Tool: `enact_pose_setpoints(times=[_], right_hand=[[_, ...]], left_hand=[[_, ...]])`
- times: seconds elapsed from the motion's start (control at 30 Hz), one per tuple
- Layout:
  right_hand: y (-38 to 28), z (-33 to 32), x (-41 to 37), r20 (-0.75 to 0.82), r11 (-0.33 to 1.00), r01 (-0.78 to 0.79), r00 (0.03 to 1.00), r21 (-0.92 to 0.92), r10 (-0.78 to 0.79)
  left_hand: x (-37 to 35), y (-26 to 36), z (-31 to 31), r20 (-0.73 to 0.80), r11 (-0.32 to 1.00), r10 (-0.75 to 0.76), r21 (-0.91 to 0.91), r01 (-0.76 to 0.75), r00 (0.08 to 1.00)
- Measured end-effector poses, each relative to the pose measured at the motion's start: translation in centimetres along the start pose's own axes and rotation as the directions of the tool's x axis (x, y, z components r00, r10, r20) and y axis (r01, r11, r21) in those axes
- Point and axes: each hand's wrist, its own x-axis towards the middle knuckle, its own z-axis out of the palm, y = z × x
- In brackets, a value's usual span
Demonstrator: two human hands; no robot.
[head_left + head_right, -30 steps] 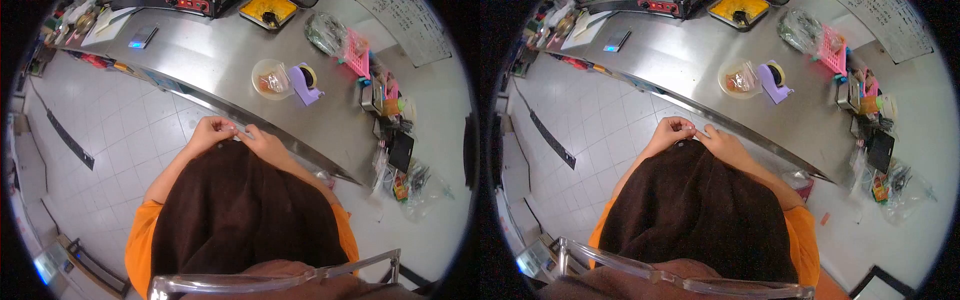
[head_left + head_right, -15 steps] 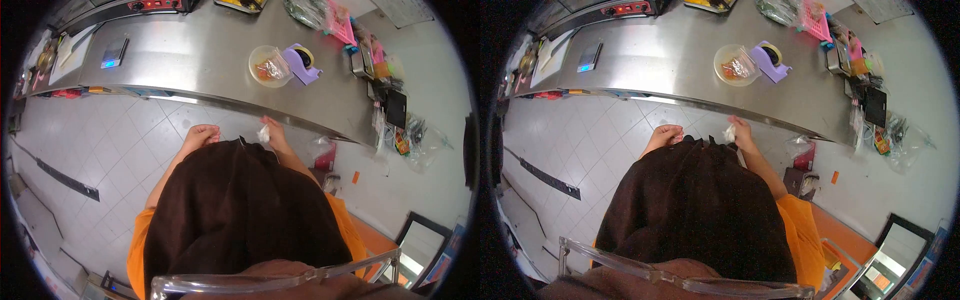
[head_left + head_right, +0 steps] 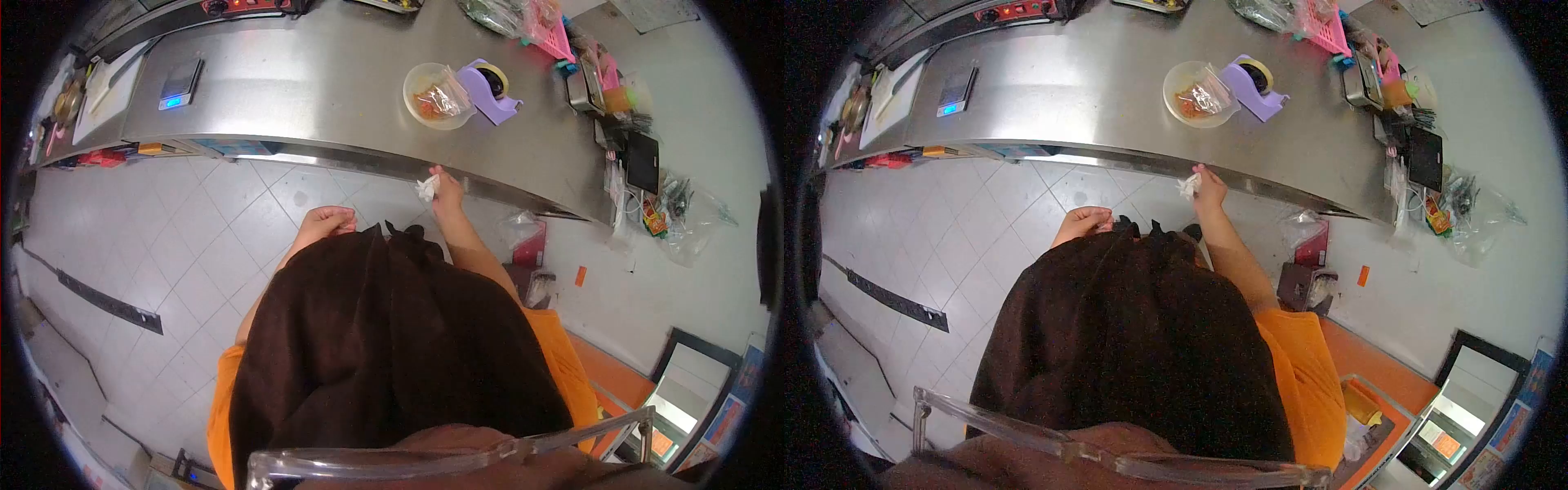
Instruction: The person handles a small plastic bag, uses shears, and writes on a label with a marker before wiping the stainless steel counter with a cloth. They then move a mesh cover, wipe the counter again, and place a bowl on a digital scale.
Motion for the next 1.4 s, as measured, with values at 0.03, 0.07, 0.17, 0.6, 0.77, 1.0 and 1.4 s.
enact_pose_setpoints(times=[0.03,0.07,0.17,0.6,0.77,1.0,1.4], right_hand=[[0.2,0.0,0.2,-0.022,0.999,0.012,1.0,0.037,-0.011],[0.4,0.1,0.4,-0.046,0.997,0.025,0.999,0.074,-0.021],[0.6,0.6,0.6,-0.101,0.973,-0.018,0.994,0.232,0.042],[0.4,-0.5,0.3,-0.122,0.786,0.43,0.84,-0.444,-0.528],[-3.6,-0.8,-2.8,0.371,0.081,0.677,0.495,-0.732,-0.786],[-4.8,-0.6,-2.4,0.51,0.014,0.707,0.523,-0.707,-0.684],[-6.4,0.0,-2.9,0.562,-0.175,0.576,0.608,-0.798,-0.56]], left_hand=[[-0.1,0.0,0.0,0.002,1.0,0.007,-0.001,-0.007,1.0],[-0.3,0.0,0.0,0.004,1.0,0.013,-0.002,-0.013,1.0],[-0.4,0.0,0.1,0.004,1.0,0.018,0.0,-0.018,1.0],[-0.7,0.3,1.2,0.021,1.0,0.025,0.006,-0.025,0.999],[-0.3,-0.1,1.1,0.024,1.0,0.027,-0.002,-0.027,0.999],[-0.1,-0.1,1.3,0.01,1.0,0.021,0.012,-0.021,1.0],[-0.7,0.3,1.7,-0.001,1.0,0.024,-0.01,-0.024,1.0]])
